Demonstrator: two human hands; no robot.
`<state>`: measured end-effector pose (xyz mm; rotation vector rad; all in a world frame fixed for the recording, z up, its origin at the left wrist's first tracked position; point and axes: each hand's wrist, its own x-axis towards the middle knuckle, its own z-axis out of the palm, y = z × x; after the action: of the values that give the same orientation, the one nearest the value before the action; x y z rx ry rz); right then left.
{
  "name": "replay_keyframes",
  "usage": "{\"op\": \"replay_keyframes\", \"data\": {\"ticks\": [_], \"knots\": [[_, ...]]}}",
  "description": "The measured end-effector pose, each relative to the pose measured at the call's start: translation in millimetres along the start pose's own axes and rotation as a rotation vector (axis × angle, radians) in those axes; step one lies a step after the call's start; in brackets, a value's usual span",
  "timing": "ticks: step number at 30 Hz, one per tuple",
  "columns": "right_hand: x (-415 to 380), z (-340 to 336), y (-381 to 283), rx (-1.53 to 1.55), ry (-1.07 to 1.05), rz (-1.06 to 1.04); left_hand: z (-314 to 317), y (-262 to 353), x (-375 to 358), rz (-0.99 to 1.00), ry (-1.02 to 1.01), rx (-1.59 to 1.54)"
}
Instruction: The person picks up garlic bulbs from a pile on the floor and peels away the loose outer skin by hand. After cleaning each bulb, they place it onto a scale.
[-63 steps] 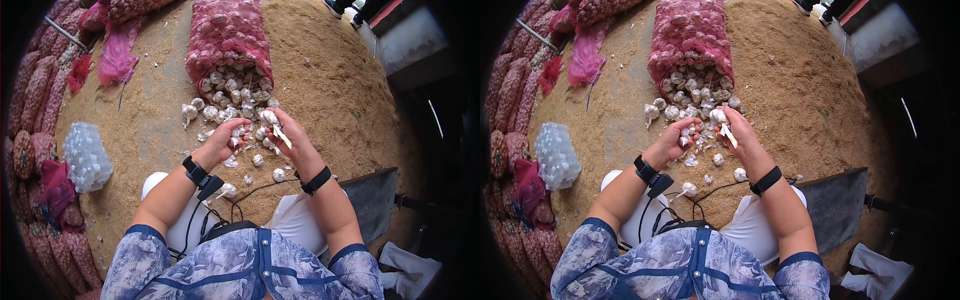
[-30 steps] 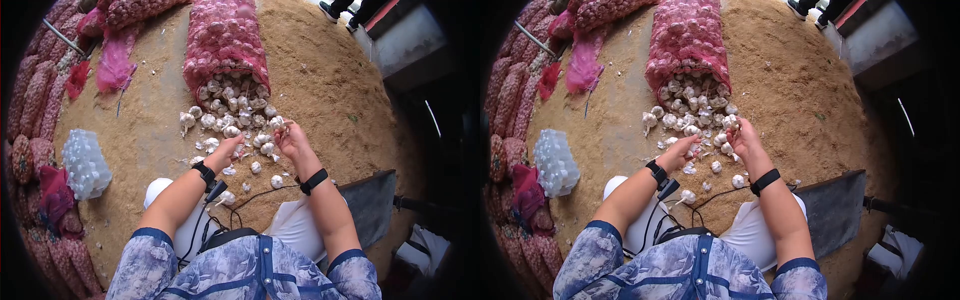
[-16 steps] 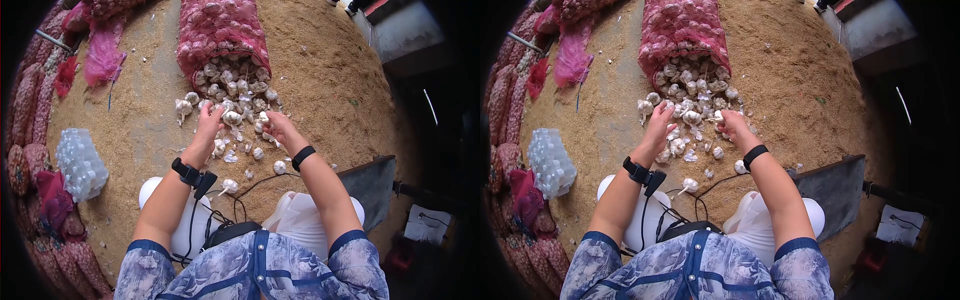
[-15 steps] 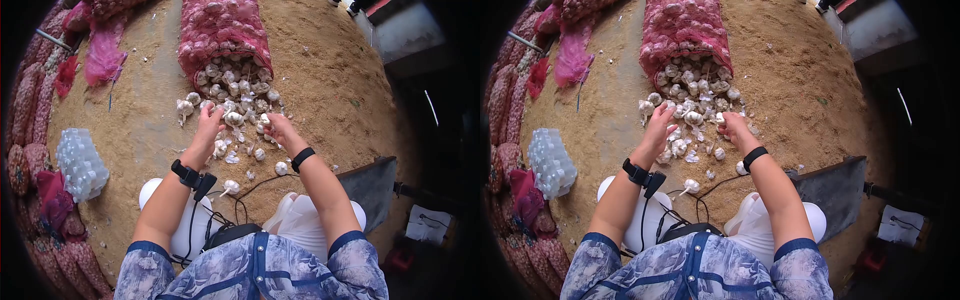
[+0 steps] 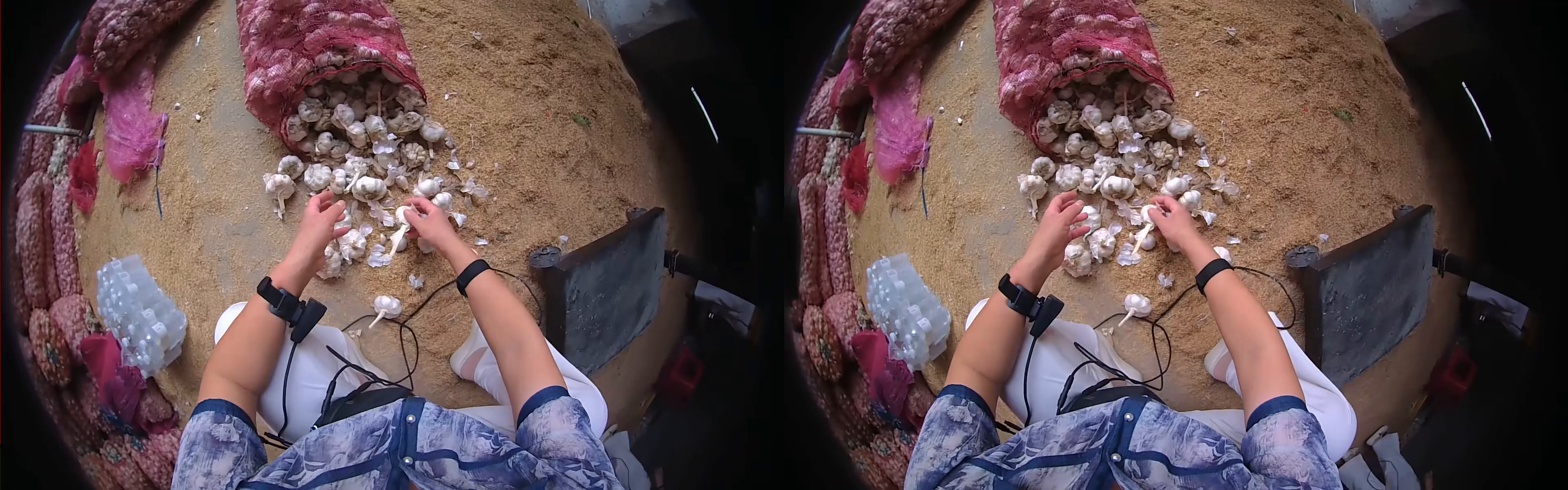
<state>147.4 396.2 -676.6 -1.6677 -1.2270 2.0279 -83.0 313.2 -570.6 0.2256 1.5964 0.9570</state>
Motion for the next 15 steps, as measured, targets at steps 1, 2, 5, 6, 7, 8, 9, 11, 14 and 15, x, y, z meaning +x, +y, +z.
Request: {"op": "replay_keyframes", "data": {"ticks": [1, 2, 5, 6, 7, 8, 9, 11, 14, 15], "knots": [[0.0, -2.9, -1.6, -0.271, 0.104, -0.255, 2.3, -0.9, 2.6, -0.003, -0.013, 0.01], [-0.1, -6.5, -3.6, -0.547, 0.208, -0.505, 4.5, -2.1, 4.2, -0.01, -0.018, 0.021], [1.2, -20.1, -22.9, -0.709, 0.319, -0.488, 14.0, 1.3, 3.5, -0.001, -0.054, 0.043], [4.6, -21.7, -22.3, -0.808, 0.399, -0.505, 17.2, 2.2, 1.8, 0.007, -0.079, 0.047], [14.3, -23.0, -17.5, -0.884, 0.368, -0.475, 19.0, 1.6, 3.0, 0.024, -0.088, 0.052], [21.8, -23.2, -11.9, -0.881, 0.365, -0.484, 20.1, 1.9, 4.9, 0.031, -0.082, 0.051], [20.6, -21.1, -18.6, -0.929, 0.367, -0.415, 21.9, 2.3, 7.3, 0.07, -0.105, 0.101], [18.1, -20.0, -25.4, -0.998, 0.349, -0.321, 27.9, -0.1, 9.2, 0.13, -0.131, 0.166], [-5.5, -16.3, -33.7, -0.67, 0.467, -0.399, 37.8, -3.3, 14.4, 0.105, -0.205, 0.171], [-16.7, -12.5, -34.4, -0.556, 0.499, -0.574, 41.4, -3.9, 17.5, 0.074, -0.261, 0.154]]}}
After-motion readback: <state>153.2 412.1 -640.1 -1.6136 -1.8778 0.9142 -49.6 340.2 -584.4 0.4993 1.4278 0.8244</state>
